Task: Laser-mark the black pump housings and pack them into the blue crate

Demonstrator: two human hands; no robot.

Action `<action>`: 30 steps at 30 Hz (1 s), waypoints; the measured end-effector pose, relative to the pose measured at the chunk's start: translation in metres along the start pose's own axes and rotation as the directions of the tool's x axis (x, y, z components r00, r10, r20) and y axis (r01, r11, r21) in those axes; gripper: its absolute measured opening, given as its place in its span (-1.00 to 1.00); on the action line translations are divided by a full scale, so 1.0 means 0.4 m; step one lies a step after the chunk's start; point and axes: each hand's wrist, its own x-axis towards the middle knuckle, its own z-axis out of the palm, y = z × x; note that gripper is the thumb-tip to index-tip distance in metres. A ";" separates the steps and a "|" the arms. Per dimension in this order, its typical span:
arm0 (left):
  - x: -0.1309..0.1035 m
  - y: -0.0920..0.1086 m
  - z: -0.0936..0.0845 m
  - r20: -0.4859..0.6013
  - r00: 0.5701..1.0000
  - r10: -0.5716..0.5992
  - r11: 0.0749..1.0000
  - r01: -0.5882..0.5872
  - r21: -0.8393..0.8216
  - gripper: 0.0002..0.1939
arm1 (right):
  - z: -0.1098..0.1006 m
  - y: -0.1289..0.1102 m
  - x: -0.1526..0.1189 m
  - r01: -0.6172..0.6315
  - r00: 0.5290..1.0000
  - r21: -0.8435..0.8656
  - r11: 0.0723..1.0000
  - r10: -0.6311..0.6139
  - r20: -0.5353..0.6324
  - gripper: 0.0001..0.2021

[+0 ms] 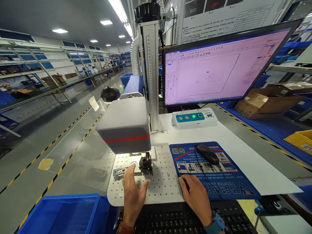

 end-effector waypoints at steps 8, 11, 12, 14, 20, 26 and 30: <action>0.065 -0.018 0.032 0.108 0.994 -0.003 0.999 0.009 -0.051 -0.31 | 0.001 0.004 -0.002 0.035 0.999 -0.026 0.999 -0.035 -0.011 -0.62; 0.088 -0.022 0.033 0.149 0.988 -0.033 0.994 0.047 -0.094 -0.30 | 0.001 0.005 -0.002 0.040 0.999 -0.024 0.999 -0.040 -0.007 -0.62; 0.095 -0.023 0.033 0.157 0.987 -0.038 0.992 0.056 -0.109 -0.29 | 0.001 0.005 -0.001 0.046 0.999 -0.025 0.999 -0.046 -0.015 -0.62; 0.104 -0.023 0.033 0.175 0.983 -0.055 0.988 0.079 -0.131 -0.27 | 0.001 0.004 0.001 0.061 0.998 -0.033 0.998 -0.062 -0.033 -0.63; 0.113 -0.016 0.032 0.227 0.966 -0.123 0.975 0.160 -0.152 -0.30 | 0.000 0.001 0.006 0.088 0.995 -0.058 0.994 -0.091 -0.050 -0.65; 0.115 -0.020 0.033 0.242 0.958 -0.154 0.967 0.197 -0.165 -0.28 | -0.003 -0.002 0.009 0.115 0.989 -0.088 0.989 -0.122 -0.078 -0.67; 0.112 -0.029 0.039 0.249 0.955 -0.160 0.963 0.206 -0.175 -0.30 | -0.002 -0.004 0.008 0.103 0.992 -0.071 0.992 -0.108 -0.072 -0.66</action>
